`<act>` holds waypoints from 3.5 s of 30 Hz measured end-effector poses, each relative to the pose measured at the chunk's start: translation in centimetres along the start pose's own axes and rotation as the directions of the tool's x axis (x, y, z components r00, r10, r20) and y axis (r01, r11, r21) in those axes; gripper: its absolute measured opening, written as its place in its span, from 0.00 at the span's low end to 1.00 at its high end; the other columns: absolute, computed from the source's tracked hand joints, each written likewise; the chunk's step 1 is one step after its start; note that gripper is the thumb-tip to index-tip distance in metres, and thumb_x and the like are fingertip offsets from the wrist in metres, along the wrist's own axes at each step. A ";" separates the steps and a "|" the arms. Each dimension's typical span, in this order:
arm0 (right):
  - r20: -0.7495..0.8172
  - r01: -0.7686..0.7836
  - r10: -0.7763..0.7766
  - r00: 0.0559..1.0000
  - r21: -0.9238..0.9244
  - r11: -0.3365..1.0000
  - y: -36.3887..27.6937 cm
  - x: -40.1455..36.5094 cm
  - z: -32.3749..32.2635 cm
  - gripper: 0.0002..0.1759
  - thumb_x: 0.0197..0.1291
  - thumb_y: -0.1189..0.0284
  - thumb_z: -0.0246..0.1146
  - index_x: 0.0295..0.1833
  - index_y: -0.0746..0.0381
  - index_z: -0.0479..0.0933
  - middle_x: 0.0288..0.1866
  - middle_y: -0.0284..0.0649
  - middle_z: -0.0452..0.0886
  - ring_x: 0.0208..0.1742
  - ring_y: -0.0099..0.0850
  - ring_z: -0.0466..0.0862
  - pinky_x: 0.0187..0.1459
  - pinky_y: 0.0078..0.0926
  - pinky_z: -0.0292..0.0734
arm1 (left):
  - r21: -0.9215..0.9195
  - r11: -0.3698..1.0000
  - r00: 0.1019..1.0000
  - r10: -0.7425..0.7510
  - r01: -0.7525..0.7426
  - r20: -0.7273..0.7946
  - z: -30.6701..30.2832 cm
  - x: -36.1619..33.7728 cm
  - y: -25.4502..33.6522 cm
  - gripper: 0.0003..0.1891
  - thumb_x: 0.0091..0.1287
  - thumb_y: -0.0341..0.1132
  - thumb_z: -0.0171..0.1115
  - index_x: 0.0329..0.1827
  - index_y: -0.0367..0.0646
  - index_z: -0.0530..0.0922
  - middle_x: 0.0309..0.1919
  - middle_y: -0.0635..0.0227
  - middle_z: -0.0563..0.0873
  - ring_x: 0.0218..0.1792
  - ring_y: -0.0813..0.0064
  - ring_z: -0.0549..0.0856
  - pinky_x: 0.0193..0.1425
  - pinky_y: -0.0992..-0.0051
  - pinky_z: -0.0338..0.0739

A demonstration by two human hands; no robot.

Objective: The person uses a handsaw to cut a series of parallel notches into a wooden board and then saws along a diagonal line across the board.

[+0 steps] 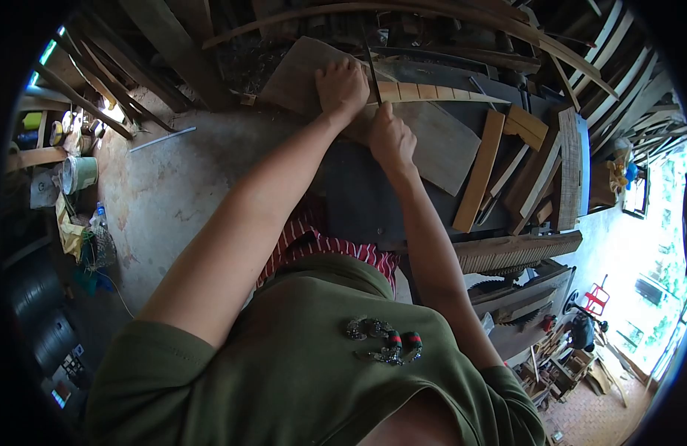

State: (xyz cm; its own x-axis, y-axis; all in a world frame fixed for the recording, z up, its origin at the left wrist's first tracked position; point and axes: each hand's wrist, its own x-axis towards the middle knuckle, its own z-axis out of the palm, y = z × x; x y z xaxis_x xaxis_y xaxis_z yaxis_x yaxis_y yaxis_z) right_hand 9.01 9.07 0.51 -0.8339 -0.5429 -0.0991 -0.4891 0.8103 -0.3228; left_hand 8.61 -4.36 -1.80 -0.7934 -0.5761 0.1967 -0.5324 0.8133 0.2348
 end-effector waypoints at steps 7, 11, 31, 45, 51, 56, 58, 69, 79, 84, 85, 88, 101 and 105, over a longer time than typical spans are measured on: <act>0.031 -0.020 0.021 0.999 -0.020 1.000 1.2 -5.9 -0.8 0.07 0.64 0.72 0.51 0.45 0.62 0.69 0.27 0.53 0.84 0.33 0.53 0.87 0.36 0.51 0.81 | -0.009 0.999 0.999 -0.039 0.040 0.021 -0.2 -0.1 0.2 0.14 0.73 0.42 0.49 0.46 0.44 0.80 0.46 0.64 0.84 0.53 0.61 0.80 0.57 0.55 0.69; -0.003 -0.011 0.010 1.000 -0.050 0.999 0.9 -4.6 -0.7 0.06 0.63 0.72 0.53 0.44 0.61 0.69 0.26 0.52 0.84 0.31 0.53 0.87 0.34 0.50 0.81 | -0.028 0.999 0.999 -0.018 0.019 0.047 -0.1 -0.1 0.2 0.15 0.74 0.42 0.47 0.46 0.44 0.80 0.47 0.63 0.84 0.53 0.61 0.80 0.57 0.55 0.69; -0.043 0.014 -0.014 0.999 0.011 1.000 0.7 -1.6 0.2 0.07 0.65 0.71 0.51 0.45 0.62 0.68 0.31 0.56 0.84 0.34 0.54 0.86 0.36 0.54 0.79 | -0.003 1.000 0.999 -0.012 0.012 0.033 -0.2 0.0 0.3 0.15 0.73 0.41 0.48 0.46 0.44 0.82 0.46 0.65 0.85 0.53 0.63 0.80 0.58 0.56 0.68; -0.106 0.027 -0.026 0.994 0.007 1.000 0.6 -2.0 0.3 0.07 0.63 0.71 0.53 0.43 0.62 0.69 0.26 0.53 0.83 0.32 0.54 0.87 0.36 0.53 0.81 | -0.005 1.000 0.999 0.001 -0.001 0.034 0.0 0.2 0.1 0.14 0.72 0.42 0.50 0.46 0.44 0.82 0.46 0.64 0.84 0.53 0.62 0.80 0.58 0.55 0.68; -0.028 -0.035 0.035 0.999 -0.001 0.999 1.2 -4.5 0.0 0.07 0.63 0.71 0.52 0.44 0.62 0.70 0.27 0.53 0.84 0.32 0.54 0.86 0.36 0.52 0.81 | 0.010 1.000 1.000 0.004 -0.004 0.003 0.4 0.0 0.1 0.14 0.72 0.43 0.50 0.45 0.45 0.82 0.45 0.65 0.84 0.52 0.62 0.80 0.57 0.55 0.68; -0.112 0.068 -0.062 0.992 0.044 0.997 0.6 -0.2 0.6 0.08 0.63 0.71 0.52 0.45 0.62 0.69 0.28 0.54 0.84 0.32 0.54 0.86 0.36 0.52 0.81 | -0.002 1.000 0.999 0.002 -0.002 0.034 0.2 0.1 0.0 0.15 0.75 0.42 0.46 0.46 0.45 0.80 0.46 0.63 0.83 0.54 0.61 0.80 0.57 0.54 0.69; -0.096 0.068 -0.064 0.993 0.037 0.997 0.8 -1.1 0.2 0.08 0.63 0.70 0.52 0.46 0.62 0.69 0.29 0.54 0.84 0.33 0.54 0.86 0.35 0.52 0.81 | 0.009 1.000 1.000 0.010 -0.010 0.022 0.2 0.0 0.2 0.15 0.75 0.42 0.46 0.46 0.44 0.80 0.46 0.64 0.83 0.53 0.61 0.80 0.56 0.54 0.69; -0.105 0.054 -0.050 0.993 0.037 0.998 0.4 -0.1 0.6 0.07 0.62 0.71 0.53 0.44 0.61 0.69 0.27 0.53 0.84 0.32 0.53 0.87 0.34 0.51 0.81 | 0.022 1.000 1.000 0.009 -0.010 0.023 0.1 0.1 0.1 0.16 0.75 0.43 0.47 0.45 0.44 0.80 0.46 0.64 0.83 0.52 0.60 0.80 0.55 0.54 0.70; -0.053 -0.026 0.026 0.998 0.007 1.000 1.0 -2.9 0.2 0.05 0.63 0.71 0.52 0.42 0.61 0.70 0.26 0.53 0.84 0.32 0.52 0.87 0.34 0.49 0.82 | 0.031 0.999 1.000 0.015 -0.015 -0.005 0.7 0.0 0.1 0.15 0.75 0.43 0.47 0.44 0.44 0.80 0.46 0.64 0.83 0.53 0.60 0.80 0.55 0.53 0.71; -0.126 0.025 -0.020 0.992 0.044 0.999 0.5 -1.2 0.2 0.05 0.62 0.73 0.52 0.42 0.61 0.70 0.27 0.53 0.84 0.32 0.52 0.87 0.34 0.48 0.82 | 0.002 1.000 1.000 0.003 -0.003 0.020 0.3 0.2 0.2 0.15 0.74 0.43 0.48 0.45 0.45 0.81 0.48 0.65 0.83 0.54 0.61 0.79 0.58 0.54 0.68; -0.103 0.015 -0.012 0.995 0.032 0.999 0.7 -2.2 0.0 0.06 0.62 0.73 0.52 0.43 0.61 0.70 0.27 0.53 0.84 0.32 0.51 0.87 0.34 0.48 0.82 | 0.019 1.000 1.000 -0.001 0.000 0.016 0.4 0.1 0.2 0.15 0.73 0.43 0.49 0.45 0.45 0.81 0.47 0.65 0.83 0.53 0.61 0.79 0.58 0.54 0.68; 0.005 -0.062 0.062 0.998 -0.008 0.998 1.4 -5.8 -0.5 0.06 0.62 0.73 0.52 0.43 0.61 0.70 0.28 0.53 0.85 0.32 0.51 0.87 0.35 0.47 0.82 | 0.033 0.999 1.000 -0.011 0.010 0.013 0.5 0.3 0.1 0.15 0.73 0.42 0.49 0.45 0.45 0.81 0.47 0.65 0.83 0.53 0.61 0.79 0.58 0.54 0.69; -0.014 -0.017 0.017 1.000 0.004 1.000 1.5 -5.1 -0.1 0.07 0.63 0.72 0.52 0.44 0.62 0.69 0.28 0.54 0.84 0.31 0.53 0.87 0.32 0.49 0.81 | 0.039 0.999 1.000 -0.007 0.007 0.019 0.6 0.2 0.1 0.15 0.73 0.43 0.49 0.46 0.45 0.81 0.48 0.65 0.83 0.52 0.61 0.80 0.57 0.54 0.69; -0.040 -0.016 0.017 0.999 0.024 1.000 1.1 -3.2 0.2 0.08 0.63 0.72 0.52 0.46 0.62 0.70 0.28 0.53 0.84 0.30 0.52 0.87 0.31 0.50 0.80 | 0.031 1.000 1.000 -0.001 0.001 0.007 0.6 0.1 0.2 0.15 0.74 0.43 0.49 0.46 0.45 0.81 0.47 0.65 0.83 0.52 0.61 0.80 0.57 0.55 0.69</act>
State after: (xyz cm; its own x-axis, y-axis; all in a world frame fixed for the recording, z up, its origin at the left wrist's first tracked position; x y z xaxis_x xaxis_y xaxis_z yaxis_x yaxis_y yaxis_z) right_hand 11.21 11.62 0.29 -0.8517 -0.5198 -0.0664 -0.4696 0.8132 -0.3438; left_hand 8.22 -4.23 -2.29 -0.7947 -0.5765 0.1899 -0.5421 0.8149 0.2053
